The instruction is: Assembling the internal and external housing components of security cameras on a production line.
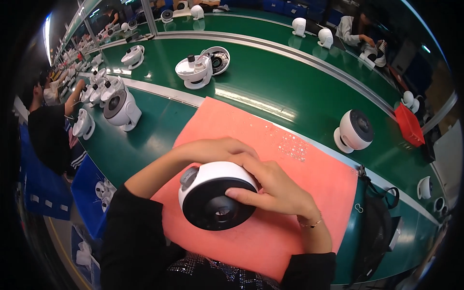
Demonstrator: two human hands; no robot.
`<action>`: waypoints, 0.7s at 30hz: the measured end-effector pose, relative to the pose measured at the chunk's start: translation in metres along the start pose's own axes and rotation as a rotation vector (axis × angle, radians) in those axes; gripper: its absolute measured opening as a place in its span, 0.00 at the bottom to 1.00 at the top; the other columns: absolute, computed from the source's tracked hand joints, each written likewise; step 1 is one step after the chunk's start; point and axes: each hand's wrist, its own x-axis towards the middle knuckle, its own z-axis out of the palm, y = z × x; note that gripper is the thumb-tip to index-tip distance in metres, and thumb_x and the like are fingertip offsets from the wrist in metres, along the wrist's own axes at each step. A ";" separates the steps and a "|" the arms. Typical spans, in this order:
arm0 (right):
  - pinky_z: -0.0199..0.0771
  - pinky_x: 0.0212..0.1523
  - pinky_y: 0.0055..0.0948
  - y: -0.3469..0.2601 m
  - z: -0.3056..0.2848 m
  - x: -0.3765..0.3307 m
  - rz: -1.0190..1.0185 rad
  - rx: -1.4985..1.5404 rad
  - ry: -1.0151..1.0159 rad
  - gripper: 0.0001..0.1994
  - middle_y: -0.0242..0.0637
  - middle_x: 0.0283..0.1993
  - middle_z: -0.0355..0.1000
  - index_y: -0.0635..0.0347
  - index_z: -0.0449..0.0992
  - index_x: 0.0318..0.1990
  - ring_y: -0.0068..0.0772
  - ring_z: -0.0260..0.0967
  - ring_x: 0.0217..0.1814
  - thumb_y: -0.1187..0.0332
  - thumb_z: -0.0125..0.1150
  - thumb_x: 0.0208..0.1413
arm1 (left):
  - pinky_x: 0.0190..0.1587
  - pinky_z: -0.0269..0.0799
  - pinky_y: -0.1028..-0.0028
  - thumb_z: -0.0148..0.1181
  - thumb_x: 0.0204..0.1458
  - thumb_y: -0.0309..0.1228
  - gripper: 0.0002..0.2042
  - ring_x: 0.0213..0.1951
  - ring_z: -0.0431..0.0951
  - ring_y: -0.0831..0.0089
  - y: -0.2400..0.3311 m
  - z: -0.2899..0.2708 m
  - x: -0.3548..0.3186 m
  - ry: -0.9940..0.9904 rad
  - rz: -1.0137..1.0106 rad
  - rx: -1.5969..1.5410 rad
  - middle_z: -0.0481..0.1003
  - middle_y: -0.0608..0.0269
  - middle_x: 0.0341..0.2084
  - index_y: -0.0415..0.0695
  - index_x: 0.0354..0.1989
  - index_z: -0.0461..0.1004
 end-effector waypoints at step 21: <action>0.67 0.25 0.34 0.004 0.030 0.034 -0.022 -0.641 0.219 0.16 0.41 0.23 0.66 0.63 0.74 0.30 0.42 0.68 0.23 0.56 0.58 0.49 | 0.24 0.70 0.79 0.68 0.36 0.38 0.15 0.18 0.77 0.71 0.027 0.096 -0.144 0.949 -0.352 0.364 0.75 0.59 0.14 0.37 0.21 0.73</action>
